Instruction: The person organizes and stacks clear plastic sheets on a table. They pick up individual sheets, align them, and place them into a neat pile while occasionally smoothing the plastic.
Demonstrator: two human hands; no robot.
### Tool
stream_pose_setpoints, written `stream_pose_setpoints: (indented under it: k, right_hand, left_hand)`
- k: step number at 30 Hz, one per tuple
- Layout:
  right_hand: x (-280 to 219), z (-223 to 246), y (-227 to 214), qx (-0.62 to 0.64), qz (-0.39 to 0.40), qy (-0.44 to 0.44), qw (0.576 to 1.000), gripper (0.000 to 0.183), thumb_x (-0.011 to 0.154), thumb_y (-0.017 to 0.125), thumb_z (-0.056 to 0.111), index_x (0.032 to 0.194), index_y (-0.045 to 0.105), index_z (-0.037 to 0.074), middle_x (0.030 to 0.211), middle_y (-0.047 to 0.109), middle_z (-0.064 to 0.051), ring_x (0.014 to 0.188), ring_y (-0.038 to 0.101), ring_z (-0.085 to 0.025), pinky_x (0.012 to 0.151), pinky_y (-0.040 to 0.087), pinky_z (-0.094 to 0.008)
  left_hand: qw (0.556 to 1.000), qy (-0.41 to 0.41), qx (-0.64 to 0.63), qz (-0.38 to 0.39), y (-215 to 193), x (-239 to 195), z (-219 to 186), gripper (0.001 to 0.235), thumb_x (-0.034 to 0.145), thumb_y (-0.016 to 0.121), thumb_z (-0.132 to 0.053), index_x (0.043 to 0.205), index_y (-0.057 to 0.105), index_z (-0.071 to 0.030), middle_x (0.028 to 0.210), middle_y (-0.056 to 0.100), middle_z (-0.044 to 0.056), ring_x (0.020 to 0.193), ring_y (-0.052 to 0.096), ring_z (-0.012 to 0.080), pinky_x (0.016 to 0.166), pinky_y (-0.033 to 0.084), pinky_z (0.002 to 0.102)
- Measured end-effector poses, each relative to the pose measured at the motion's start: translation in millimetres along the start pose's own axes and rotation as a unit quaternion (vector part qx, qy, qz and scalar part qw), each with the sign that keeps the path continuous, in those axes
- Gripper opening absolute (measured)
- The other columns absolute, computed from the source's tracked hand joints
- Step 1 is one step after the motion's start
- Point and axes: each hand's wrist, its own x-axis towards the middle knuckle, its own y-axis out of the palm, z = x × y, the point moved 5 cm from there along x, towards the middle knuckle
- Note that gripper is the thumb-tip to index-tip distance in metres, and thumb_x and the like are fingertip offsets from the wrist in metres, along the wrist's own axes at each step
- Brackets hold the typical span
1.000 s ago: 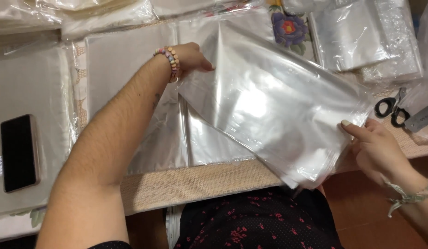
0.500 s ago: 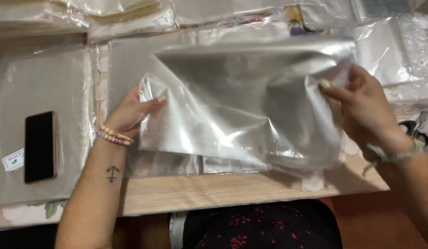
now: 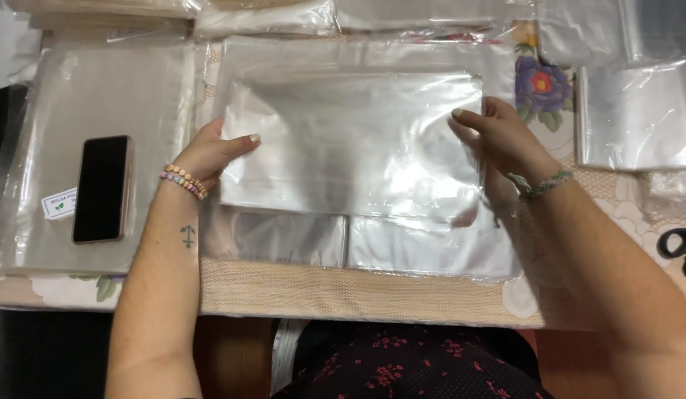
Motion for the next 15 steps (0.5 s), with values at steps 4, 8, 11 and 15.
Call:
stream_pose_setpoints:
  k: [4,8,11,15]
  right_hand:
    - [-14.7,17.3,10.2,0.076,0.021,0.022,0.997,0.041,0.091,0.080,0.018,0.120,0.058,-0.001,0.096,0.067,-0.010,0.091,0.072,-0.025,0.083,0.058,-0.044]
    - [-56.0,47.3,31.9,0.153,0.031,0.118,0.981,0.075,0.087,0.079,0.030,0.135,0.038,-0.008,0.122,0.059,-0.026,0.115,0.055,-0.035,0.089,0.033,-0.065]
    - [-44.5,22.3,20.1,0.191,0.023,0.127,0.973,0.048,0.082,0.081,0.016,0.120,0.061,-0.005,0.099,0.073,-0.017,0.086,0.075,-0.030,0.073,0.060,-0.049]
    - [-74.1,43.3,5.7,0.224,0.038,0.072,0.971,0.014,0.086,0.071,0.000,0.100,0.071,-0.003,0.096,0.075,-0.012,0.092,0.073,-0.019,0.090,0.060,-0.023]
  left_hand:
    - [0.999,-0.017,-0.028,0.007,29.8,-41.8,-43.9,0.058,0.083,0.086,-0.020,0.131,0.057,-0.008,0.112,0.070,0.007,0.095,0.070,0.0156,0.087,0.059,0.035]
    - [0.999,-0.021,-0.034,0.032,46.9,-62.6,-65.9,0.070,0.081,0.081,-0.010,0.141,0.047,-0.006,0.118,0.066,0.012,0.102,0.068,0.0239,0.089,0.058,0.044]
    - [0.998,0.000,-0.027,0.053,56.1,-60.4,-70.7,0.059,0.082,0.076,-0.003,0.136,0.053,-0.011,0.120,0.067,0.008,0.108,0.067,0.0236,0.094,0.056,0.044]
    - [0.995,0.010,-0.029,0.090,78.1,-70.0,-106.6,0.073,0.077,0.070,-0.011,0.146,0.045,-0.014,0.121,0.063,0.008,0.108,0.063,0.0214,0.091,0.055,0.037]
